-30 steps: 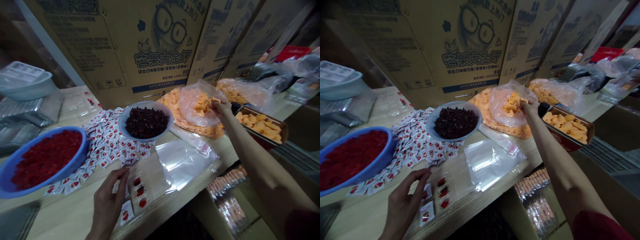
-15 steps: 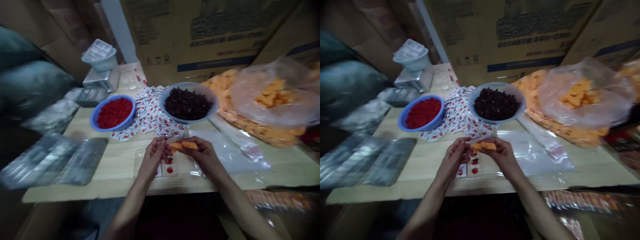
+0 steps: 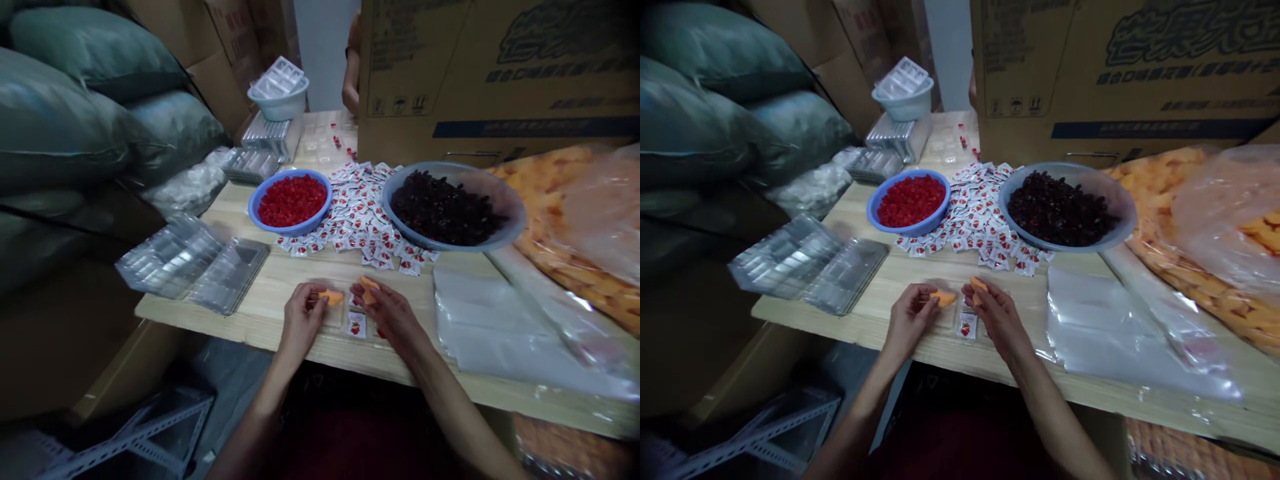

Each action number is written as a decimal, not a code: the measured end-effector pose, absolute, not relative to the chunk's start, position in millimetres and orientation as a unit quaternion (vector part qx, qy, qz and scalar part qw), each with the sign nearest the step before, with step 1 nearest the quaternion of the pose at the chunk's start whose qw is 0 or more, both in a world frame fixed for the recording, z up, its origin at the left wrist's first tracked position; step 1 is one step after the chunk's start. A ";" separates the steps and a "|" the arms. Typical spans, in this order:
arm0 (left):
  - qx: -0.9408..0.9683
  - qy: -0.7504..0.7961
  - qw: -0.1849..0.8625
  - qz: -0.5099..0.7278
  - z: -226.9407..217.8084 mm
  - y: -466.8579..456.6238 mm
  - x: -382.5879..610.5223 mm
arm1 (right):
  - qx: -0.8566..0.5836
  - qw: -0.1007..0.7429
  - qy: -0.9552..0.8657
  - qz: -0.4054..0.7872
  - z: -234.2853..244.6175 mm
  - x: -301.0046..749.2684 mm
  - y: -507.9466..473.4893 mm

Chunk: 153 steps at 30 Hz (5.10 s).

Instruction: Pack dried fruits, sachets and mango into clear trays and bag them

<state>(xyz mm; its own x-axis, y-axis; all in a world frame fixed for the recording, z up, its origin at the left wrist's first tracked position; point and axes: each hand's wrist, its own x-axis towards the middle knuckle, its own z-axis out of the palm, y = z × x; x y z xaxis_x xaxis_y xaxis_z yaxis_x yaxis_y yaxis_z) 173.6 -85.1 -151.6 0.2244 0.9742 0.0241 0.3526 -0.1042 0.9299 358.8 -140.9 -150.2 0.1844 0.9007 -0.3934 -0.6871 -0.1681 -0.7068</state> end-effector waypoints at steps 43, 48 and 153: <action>0.871 0.290 0.281 0.282 -120.0 -120.2 199.4 | -0.511 0.585 -0.293 0.558 -128.3 344.5 -157.9; 0.889 0.365 0.162 0.224 -130.4 -91.8 198.4 | -0.465 0.574 -0.198 0.645 -108.3 358.8 -187.6; 0.168 0.491 0.792 0.322 -139.9 -119.7 169.6 | -0.852 0.285 -0.425 0.109 -148.6 456.3 -253.8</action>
